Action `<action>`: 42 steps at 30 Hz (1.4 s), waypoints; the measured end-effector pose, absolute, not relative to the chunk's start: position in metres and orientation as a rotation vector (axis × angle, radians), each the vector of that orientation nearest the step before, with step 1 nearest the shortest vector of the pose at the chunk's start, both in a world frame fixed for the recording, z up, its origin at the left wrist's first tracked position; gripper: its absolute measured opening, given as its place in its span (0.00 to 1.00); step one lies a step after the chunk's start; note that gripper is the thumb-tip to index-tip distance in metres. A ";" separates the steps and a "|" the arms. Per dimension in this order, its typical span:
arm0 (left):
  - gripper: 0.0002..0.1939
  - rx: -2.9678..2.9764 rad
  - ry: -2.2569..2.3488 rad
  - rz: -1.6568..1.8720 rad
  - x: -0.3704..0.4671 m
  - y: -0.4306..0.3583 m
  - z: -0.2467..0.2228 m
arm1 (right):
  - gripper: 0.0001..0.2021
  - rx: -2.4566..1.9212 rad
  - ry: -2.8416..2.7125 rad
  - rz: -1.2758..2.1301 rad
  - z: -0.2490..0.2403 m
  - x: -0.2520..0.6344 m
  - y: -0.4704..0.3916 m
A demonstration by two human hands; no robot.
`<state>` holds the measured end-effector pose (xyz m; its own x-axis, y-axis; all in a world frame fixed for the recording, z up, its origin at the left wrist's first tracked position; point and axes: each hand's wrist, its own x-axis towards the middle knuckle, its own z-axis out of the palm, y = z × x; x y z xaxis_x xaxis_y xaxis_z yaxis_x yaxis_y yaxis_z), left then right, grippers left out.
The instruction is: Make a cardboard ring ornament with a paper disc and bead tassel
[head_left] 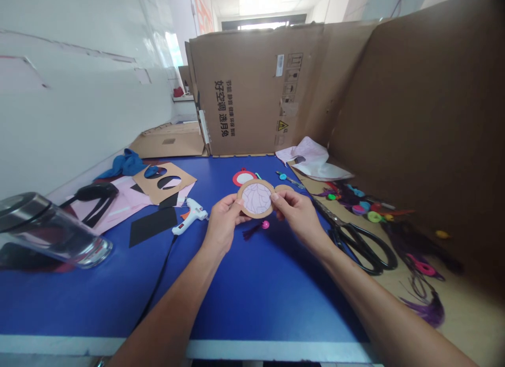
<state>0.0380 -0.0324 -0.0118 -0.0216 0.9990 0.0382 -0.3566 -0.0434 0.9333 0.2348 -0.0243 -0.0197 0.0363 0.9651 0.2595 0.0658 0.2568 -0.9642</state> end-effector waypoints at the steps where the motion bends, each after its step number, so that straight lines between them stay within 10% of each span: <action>1: 0.23 0.957 0.927 1.401 0.038 -0.032 -0.012 | 0.27 -1.074 -1.330 0.955 -0.020 0.235 -0.024; 42: 0.23 0.995 0.932 1.391 0.039 -0.035 -0.011 | 0.26 -1.095 -1.350 0.946 -0.016 0.235 -0.028</action>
<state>0.0387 -0.0348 -0.0109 -0.0108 0.9985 0.0545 -0.3296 -0.0550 0.9425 0.2345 -0.0275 -0.0157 0.0310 0.9660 0.2565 0.0887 0.2530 -0.9634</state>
